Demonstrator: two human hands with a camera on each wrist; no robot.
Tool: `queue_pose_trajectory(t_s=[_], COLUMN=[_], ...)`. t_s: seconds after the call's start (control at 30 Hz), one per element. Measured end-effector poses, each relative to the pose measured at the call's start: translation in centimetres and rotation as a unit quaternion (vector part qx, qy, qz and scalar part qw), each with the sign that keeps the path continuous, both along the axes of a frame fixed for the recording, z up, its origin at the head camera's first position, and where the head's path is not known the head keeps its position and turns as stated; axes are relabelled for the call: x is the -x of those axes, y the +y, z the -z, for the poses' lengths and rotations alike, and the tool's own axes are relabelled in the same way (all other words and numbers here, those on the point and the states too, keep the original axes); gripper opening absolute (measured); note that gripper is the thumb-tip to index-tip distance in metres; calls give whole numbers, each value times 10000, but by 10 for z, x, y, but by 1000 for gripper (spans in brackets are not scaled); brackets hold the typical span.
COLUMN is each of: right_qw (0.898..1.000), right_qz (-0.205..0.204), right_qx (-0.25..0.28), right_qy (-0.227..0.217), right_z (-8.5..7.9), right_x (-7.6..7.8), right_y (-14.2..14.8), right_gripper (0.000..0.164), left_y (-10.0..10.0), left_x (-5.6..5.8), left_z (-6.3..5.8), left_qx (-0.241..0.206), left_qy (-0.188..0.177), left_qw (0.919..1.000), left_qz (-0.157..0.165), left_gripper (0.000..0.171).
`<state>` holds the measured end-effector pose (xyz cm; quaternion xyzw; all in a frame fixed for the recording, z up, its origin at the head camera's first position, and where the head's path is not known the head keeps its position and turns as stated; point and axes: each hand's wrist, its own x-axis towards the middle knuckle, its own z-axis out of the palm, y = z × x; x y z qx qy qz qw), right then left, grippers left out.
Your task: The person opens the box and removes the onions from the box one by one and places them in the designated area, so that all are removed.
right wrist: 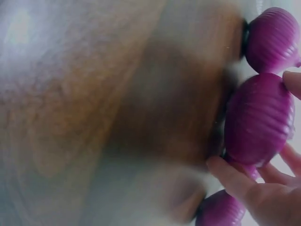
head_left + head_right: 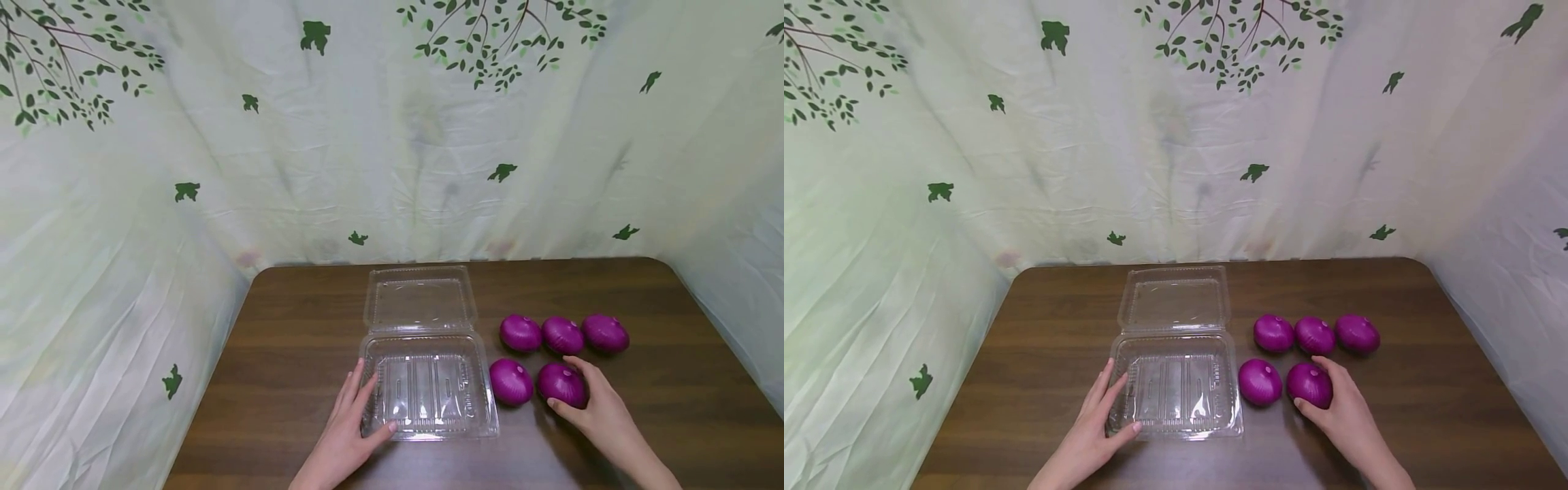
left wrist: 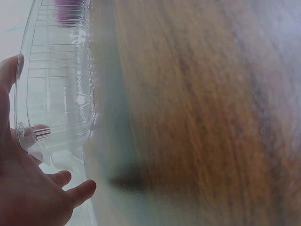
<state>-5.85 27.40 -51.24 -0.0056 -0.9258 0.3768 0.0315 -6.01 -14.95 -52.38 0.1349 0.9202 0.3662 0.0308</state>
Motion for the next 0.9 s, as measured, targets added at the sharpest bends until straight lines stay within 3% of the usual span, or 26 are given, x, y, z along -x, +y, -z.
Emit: queue_pose_trajectory(t_s=[0.23,0.47,0.9], right_qw=[9996,9999,9988], right_qz=[-90,8,86], right_qx=[-166,-104,313], right_qy=[220,92,-372], right_z=[0,2,2], right_x=[-1,4,5], right_y=[0,-1,-2], right_gripper=[64,69,77], left_y=[0,0,1], left_x=[0,0,0], left_z=[1,1,1], left_qx=[20,-20,-66], left_qy=[84,-48,21], left_qw=[10000,10000,10000], left_qz=[-11,-17,26], left_gripper=[86,87,86])
